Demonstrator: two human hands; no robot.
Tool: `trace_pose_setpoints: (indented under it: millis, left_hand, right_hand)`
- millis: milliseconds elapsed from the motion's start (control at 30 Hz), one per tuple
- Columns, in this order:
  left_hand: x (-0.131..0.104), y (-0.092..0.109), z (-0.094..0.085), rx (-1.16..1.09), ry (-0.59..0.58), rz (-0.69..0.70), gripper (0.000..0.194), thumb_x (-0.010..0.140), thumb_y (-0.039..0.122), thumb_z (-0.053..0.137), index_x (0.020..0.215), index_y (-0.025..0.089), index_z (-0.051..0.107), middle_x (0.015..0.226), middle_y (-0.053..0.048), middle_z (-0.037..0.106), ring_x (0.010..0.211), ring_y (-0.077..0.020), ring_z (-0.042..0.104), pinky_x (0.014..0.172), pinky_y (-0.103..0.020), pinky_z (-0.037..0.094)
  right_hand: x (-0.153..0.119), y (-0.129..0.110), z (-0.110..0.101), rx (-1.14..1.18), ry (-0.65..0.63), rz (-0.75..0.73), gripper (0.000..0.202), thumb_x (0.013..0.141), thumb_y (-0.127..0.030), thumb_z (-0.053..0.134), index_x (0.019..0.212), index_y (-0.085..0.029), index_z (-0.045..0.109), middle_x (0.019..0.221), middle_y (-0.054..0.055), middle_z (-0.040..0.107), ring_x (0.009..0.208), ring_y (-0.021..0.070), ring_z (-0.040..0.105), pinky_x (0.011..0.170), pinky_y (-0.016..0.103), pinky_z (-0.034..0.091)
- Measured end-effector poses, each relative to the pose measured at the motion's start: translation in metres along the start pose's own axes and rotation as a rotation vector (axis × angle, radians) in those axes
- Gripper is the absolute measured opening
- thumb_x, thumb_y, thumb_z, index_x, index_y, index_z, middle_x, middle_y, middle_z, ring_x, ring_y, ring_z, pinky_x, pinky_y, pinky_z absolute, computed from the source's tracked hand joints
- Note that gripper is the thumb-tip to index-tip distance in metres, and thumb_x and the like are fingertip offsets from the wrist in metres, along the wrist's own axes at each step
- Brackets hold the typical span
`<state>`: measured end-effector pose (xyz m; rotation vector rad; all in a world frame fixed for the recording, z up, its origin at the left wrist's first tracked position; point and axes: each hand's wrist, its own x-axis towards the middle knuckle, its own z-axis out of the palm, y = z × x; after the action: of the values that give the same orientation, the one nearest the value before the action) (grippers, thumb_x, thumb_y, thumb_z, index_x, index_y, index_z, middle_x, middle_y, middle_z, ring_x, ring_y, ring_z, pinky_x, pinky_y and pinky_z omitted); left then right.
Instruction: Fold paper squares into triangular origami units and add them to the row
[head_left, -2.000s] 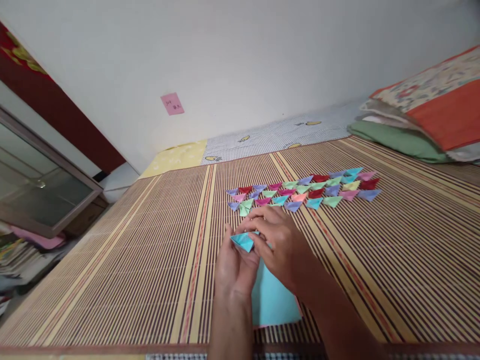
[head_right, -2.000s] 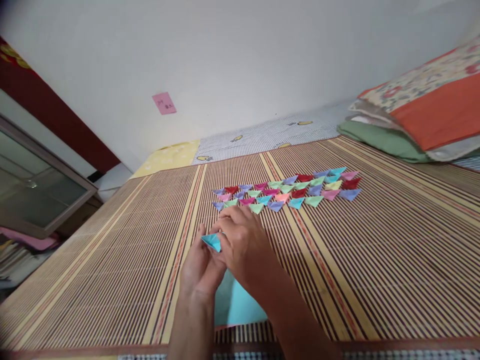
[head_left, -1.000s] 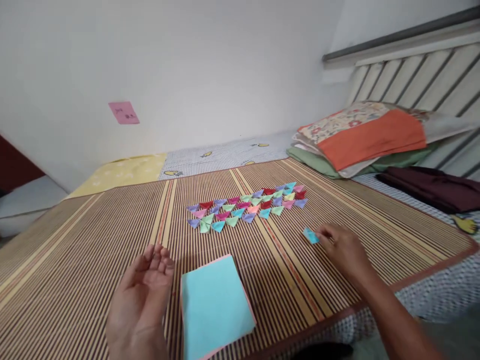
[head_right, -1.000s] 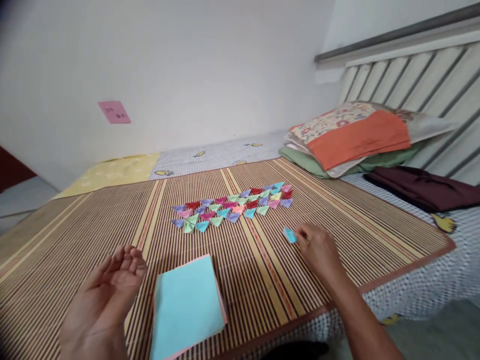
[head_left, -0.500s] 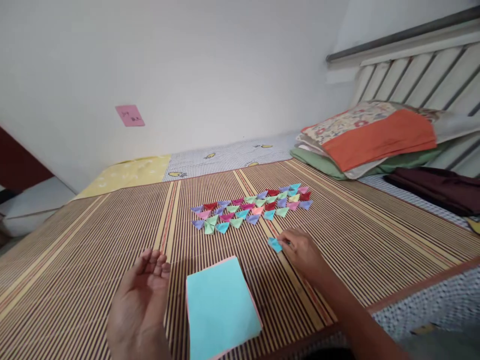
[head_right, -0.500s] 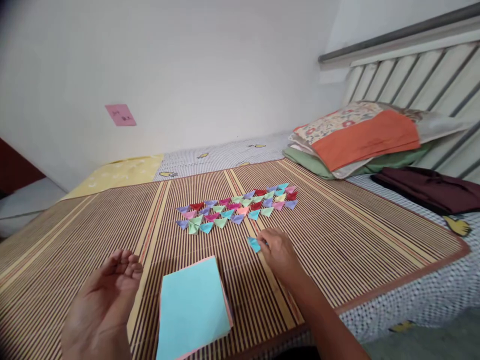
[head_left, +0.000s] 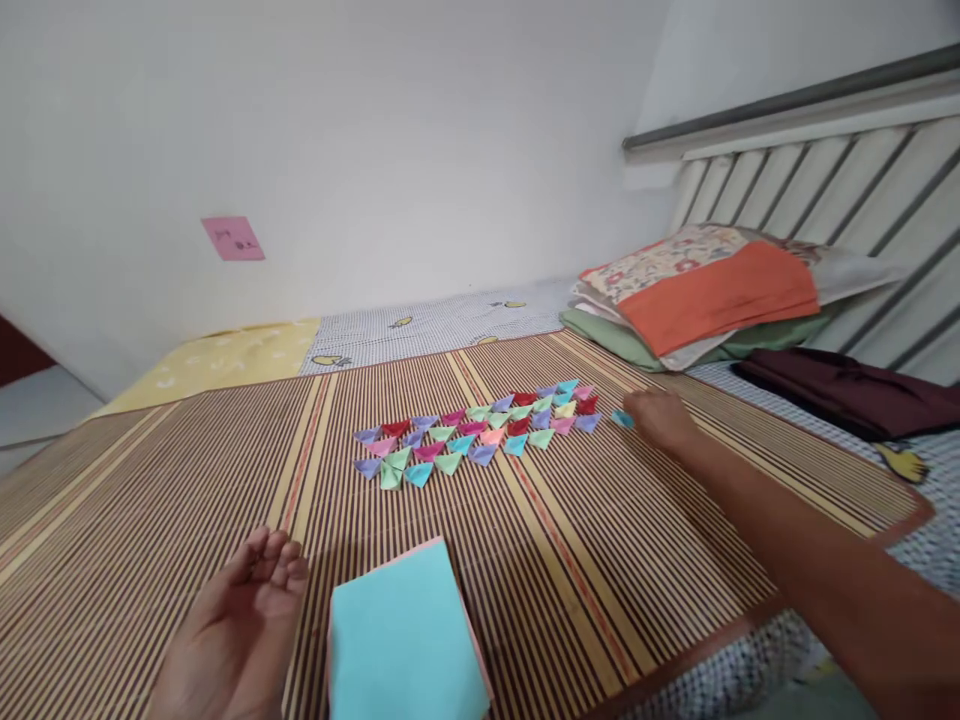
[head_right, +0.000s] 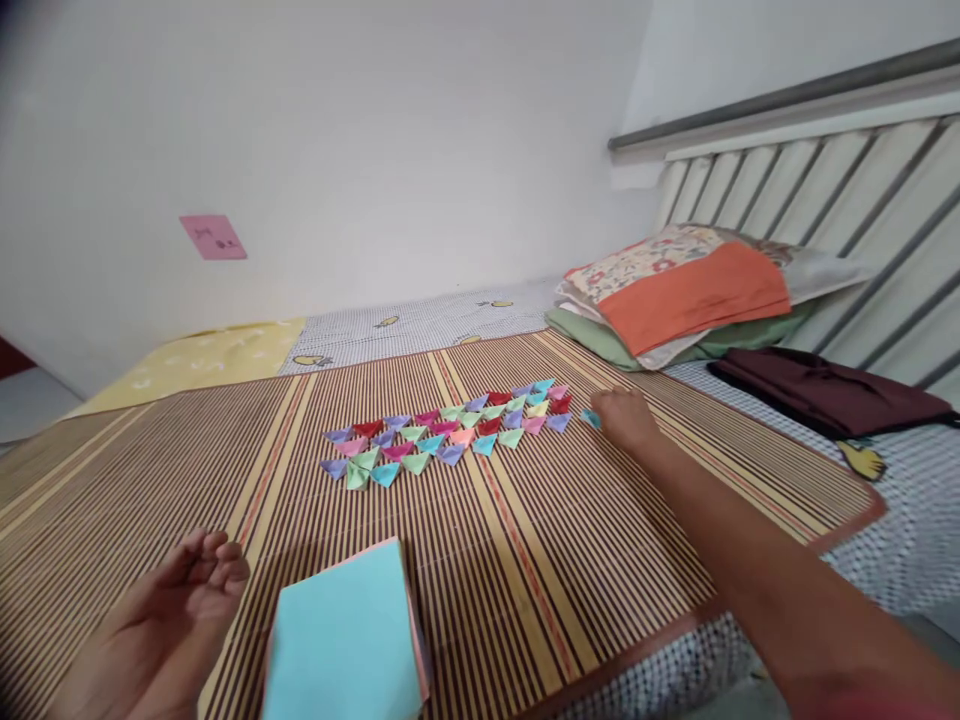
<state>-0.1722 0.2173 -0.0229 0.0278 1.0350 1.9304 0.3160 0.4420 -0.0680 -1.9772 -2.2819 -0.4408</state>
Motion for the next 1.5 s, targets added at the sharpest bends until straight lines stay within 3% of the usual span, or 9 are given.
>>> trace_pose_setpoints:
  millis: [200, 333, 467, 900, 1133, 1300, 1500]
  left_hand:
    - [0.006, -0.001, 0.001, -0.053, 0.09, -0.042, 0.021, 0.086, 0.004, 0.051, 0.089, 0.016, 0.068, 0.084, -0.005, 0.065, 0.067, -0.013, 0.066, 0.058, -0.019, 0.061]
    - [0.005, -0.005, 0.005, -0.076, 0.1, -0.075, 0.022, 0.089, 0.005, 0.05, 0.091, 0.016, 0.069, 0.085, -0.005, 0.066, 0.069, -0.0124, 0.067, 0.06, -0.019, 0.062]
    - [0.004, -0.008, 0.007, -0.09, 0.127, -0.104, 0.019, 0.09, 0.007, 0.051, 0.087, 0.015, 0.068, 0.084, -0.005, 0.065, 0.067, -0.0112, 0.066, 0.058, -0.018, 0.061]
    - [-0.007, -0.009, 0.016, 0.005, 0.095, -0.087, 0.018, 0.089, 0.007, 0.051, 0.091, 0.017, 0.066, 0.084, -0.004, 0.066, 0.066, -0.0121, 0.065, 0.054, -0.019, 0.058]
    - [-0.002, -0.01, 0.01, 0.044, 0.04, -0.07, 0.014, 0.087, 0.007, 0.054, 0.09, 0.017, 0.064, 0.084, -0.004, 0.064, 0.068, -0.0132, 0.064, 0.056, -0.021, 0.059]
    - [0.001, -0.008, 0.006, 0.018, 0.022, -0.115, 0.016, 0.087, 0.006, 0.054, 0.093, 0.016, 0.065, 0.086, -0.005, 0.064, 0.069, -0.0135, 0.064, 0.058, -0.022, 0.059]
    - [0.011, -0.004, -0.008, -0.016, 0.008, -0.056, 0.017, 0.087, 0.007, 0.053, 0.096, 0.017, 0.064, 0.088, -0.005, 0.065, 0.071, -0.0143, 0.065, 0.059, -0.022, 0.06]
  right_hand:
    - [0.02, 0.008, 0.018, -0.071, -0.067, -0.055, 0.027, 0.099, -0.009, 0.045, 0.101, -0.01, 0.072, 0.105, 0.02, 0.075, 0.104, 0.029, 0.064, 0.085, 0.041, 0.038]
    - [0.028, 0.007, 0.026, -0.122, -0.088, -0.068, 0.019, 0.102, -0.026, 0.058, 0.109, -0.013, 0.069, 0.112, 0.01, 0.071, 0.108, 0.0258, 0.065, 0.095, 0.046, 0.049]
    - [0.031, 0.004, 0.031, -0.154, -0.102, -0.085, 0.03, 0.099, -0.034, 0.065, 0.123, -0.016, 0.065, 0.125, 0.01, 0.066, 0.11, 0.0253, 0.066, 0.095, 0.048, 0.055]
    - [0.032, 0.001, 0.034, -0.189, -0.096, -0.088, 0.031, 0.099, -0.033, 0.065, 0.125, -0.016, 0.064, 0.126, 0.01, 0.066, 0.109, 0.0252, 0.067, 0.093, 0.047, 0.057]
    - [0.034, 0.0, 0.041, -0.118, -0.081, -0.056, 0.029, 0.099, -0.033, 0.065, 0.121, -0.015, 0.065, 0.124, 0.01, 0.067, 0.11, 0.0254, 0.067, 0.095, 0.048, 0.055]
    - [0.034, 0.008, 0.042, -0.008, -0.057, 0.025, 0.023, 0.099, -0.033, 0.064, 0.114, -0.015, 0.068, 0.118, 0.008, 0.069, 0.112, 0.0258, 0.065, 0.099, 0.05, 0.052]
    - [0.022, 0.03, 0.037, 0.179, 0.024, 0.258, 0.03, 0.1, -0.033, 0.063, 0.127, -0.018, 0.063, 0.13, 0.011, 0.064, 0.11, 0.0243, 0.066, 0.093, 0.046, 0.057]
